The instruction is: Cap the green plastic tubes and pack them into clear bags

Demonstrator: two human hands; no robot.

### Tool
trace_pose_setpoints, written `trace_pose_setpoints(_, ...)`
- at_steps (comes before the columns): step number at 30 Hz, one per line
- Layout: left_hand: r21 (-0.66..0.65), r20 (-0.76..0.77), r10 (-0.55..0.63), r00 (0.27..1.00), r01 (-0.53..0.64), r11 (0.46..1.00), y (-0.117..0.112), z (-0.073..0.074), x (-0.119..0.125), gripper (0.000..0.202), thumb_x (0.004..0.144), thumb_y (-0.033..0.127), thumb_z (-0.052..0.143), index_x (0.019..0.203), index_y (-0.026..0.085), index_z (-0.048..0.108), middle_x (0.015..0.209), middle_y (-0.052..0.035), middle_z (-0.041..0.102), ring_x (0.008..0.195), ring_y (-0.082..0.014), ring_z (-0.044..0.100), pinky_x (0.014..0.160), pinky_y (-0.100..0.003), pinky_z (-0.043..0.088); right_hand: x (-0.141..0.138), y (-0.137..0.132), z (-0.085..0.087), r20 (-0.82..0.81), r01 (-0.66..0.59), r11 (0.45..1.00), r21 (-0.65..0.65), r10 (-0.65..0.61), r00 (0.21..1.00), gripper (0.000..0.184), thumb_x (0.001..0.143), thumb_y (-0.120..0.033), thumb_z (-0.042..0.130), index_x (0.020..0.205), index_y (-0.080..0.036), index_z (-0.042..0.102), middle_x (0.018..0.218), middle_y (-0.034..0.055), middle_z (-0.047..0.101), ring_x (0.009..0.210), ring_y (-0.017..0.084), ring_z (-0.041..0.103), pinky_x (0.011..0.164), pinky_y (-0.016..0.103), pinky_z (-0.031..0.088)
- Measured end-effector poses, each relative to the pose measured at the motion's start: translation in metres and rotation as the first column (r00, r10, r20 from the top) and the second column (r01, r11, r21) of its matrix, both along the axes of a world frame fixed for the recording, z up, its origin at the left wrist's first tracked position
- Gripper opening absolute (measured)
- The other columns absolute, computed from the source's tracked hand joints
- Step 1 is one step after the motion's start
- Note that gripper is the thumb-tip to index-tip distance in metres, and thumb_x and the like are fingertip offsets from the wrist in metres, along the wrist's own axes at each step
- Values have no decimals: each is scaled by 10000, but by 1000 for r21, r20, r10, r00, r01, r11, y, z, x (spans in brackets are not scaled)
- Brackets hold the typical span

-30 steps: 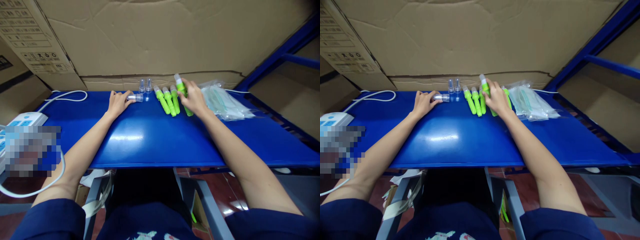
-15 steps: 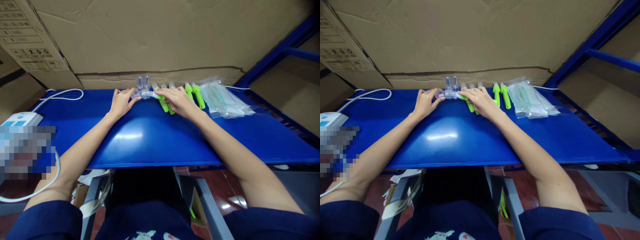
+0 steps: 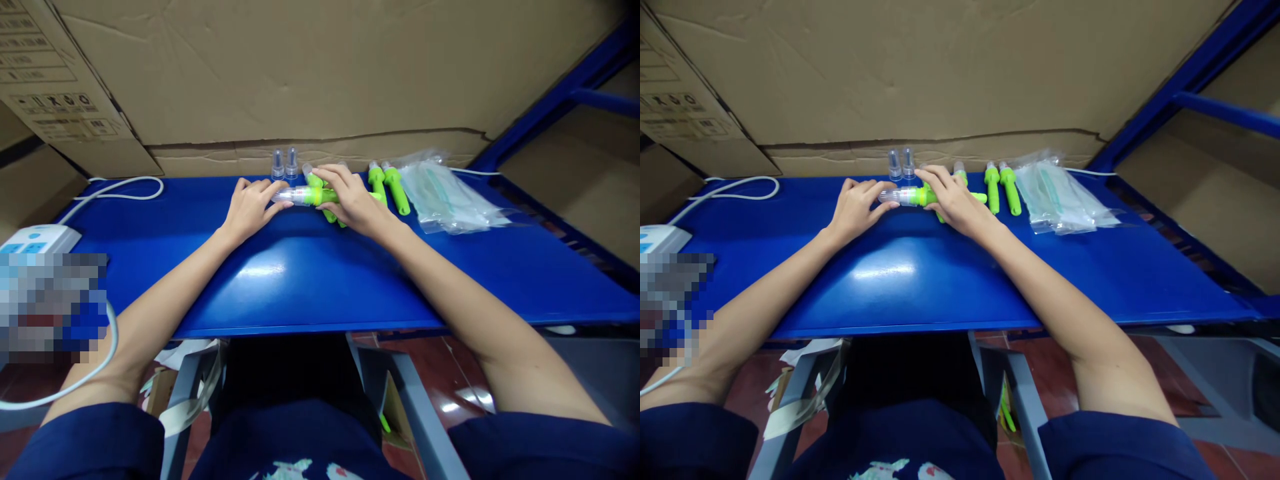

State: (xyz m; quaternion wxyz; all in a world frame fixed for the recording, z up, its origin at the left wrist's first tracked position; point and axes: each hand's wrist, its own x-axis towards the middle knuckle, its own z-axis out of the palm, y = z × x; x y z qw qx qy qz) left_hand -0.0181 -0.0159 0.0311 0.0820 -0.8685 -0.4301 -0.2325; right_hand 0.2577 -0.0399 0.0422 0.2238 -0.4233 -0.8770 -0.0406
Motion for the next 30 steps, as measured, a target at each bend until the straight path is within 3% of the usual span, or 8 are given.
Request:
trace_pose_setpoints(6,-6,-19,-20,1000,20,1000,-5,2,6,503,1141,560,448,1397,197,684,1319,-152,786,1205,-343,740,1077,-471,473,6,8,-9,-5,12,1000,22,-12,1000,482,1076,-358,567,1527,-187,583,1611,252,561,1493,448,533,1201,670,442)
trace_pose_setpoints(12,-15,-70,-9,997,8,1000,-19,4,18,509,1072,410,533,1475,110,616,1410,-211,732,1265,-361,710,1090,-472,496,-1,6,-18,-31,3,991,134,1,1000,376,1073,-323,585,1405,-167,664,1503,241,662,1404,422,615,1168,637,481)
trace_pose_setpoints(17,32,-77,44,996,-42,999,-25,3,23,633,1035,572,635,1499,142,618,1357,-200,748,1221,-366,711,1025,-441,514,-13,-4,-18,-14,5,986,165,-3,1000,400,1112,-313,516,1449,-172,678,1509,216,676,1372,386,629,1151,595,485)
trace_pose_setpoints(22,79,-29,130,991,-127,989,-27,3,23,735,991,815,590,1342,179,705,1217,-176,783,1158,-358,707,866,-384,489,-20,-13,-15,21,46,991,130,-49,999,495,1145,-363,447,1560,-161,626,1314,218,770,1208,379,700,1111,591,459)
trace_pose_setpoints(25,83,-4,163,987,-162,983,-27,2,25,716,974,831,604,1277,195,730,1177,-164,794,1138,-348,707,791,-358,460,-25,-16,-17,19,50,993,106,-52,998,508,1145,-366,447,1588,-170,602,1276,208,789,1211,387,707,1112,598,438)
trace_pose_setpoints(30,27,28,204,979,-205,978,-29,7,24,650,920,792,693,1223,221,764,1126,-138,816,1096,-338,727,739,-336,436,-30,-19,-12,0,111,988,105,-112,994,489,1152,-398,440,1540,-163,622,1383,222,766,1258,401,706,1124,616,412)
